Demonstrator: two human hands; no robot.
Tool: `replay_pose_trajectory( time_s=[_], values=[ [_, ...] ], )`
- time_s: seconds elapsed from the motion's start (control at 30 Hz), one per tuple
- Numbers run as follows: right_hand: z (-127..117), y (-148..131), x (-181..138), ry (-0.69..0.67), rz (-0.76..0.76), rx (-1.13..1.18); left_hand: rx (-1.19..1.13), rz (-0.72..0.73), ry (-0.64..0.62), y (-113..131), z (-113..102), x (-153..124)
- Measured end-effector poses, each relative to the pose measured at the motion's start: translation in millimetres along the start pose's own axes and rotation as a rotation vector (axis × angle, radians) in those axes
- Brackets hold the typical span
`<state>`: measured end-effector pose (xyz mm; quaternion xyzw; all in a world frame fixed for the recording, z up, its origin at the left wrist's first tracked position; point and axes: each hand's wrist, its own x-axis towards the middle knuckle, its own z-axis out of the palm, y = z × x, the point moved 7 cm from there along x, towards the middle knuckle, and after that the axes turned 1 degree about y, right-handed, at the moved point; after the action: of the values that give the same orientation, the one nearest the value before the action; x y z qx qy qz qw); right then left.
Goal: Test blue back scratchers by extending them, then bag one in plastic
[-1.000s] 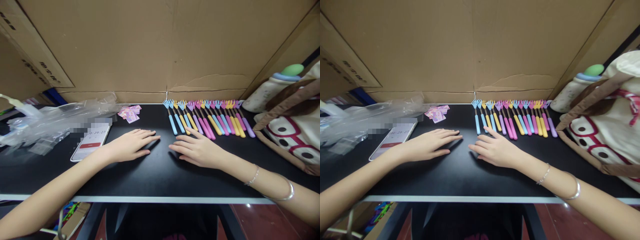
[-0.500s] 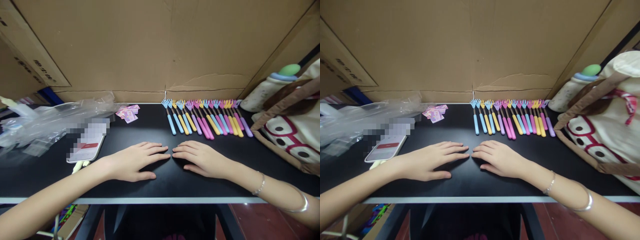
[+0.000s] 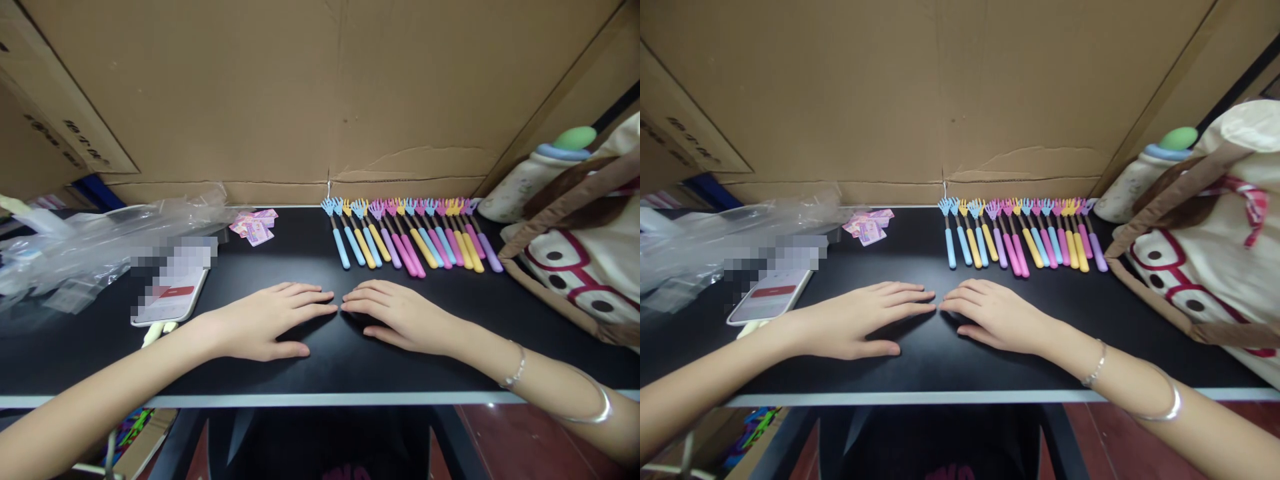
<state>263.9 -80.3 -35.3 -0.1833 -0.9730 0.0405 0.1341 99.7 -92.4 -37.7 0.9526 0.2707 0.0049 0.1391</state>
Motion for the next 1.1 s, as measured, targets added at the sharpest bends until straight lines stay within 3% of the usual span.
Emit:
replay_pose_trajectory(
  time_s=[0.43, 1.1],
  values=[
    [-0.1, -0.8, 0.1, -0.020, 0.019, 0.007, 0.015, -0.011, -0.051, 0.6, -2.6, 0.9],
    [1.2, 0.5, -1.7, -0.038, 0.046, 0.044, -0.001, 0.003, -0.017, 1.2, -5.4, 0.5]
  ],
)
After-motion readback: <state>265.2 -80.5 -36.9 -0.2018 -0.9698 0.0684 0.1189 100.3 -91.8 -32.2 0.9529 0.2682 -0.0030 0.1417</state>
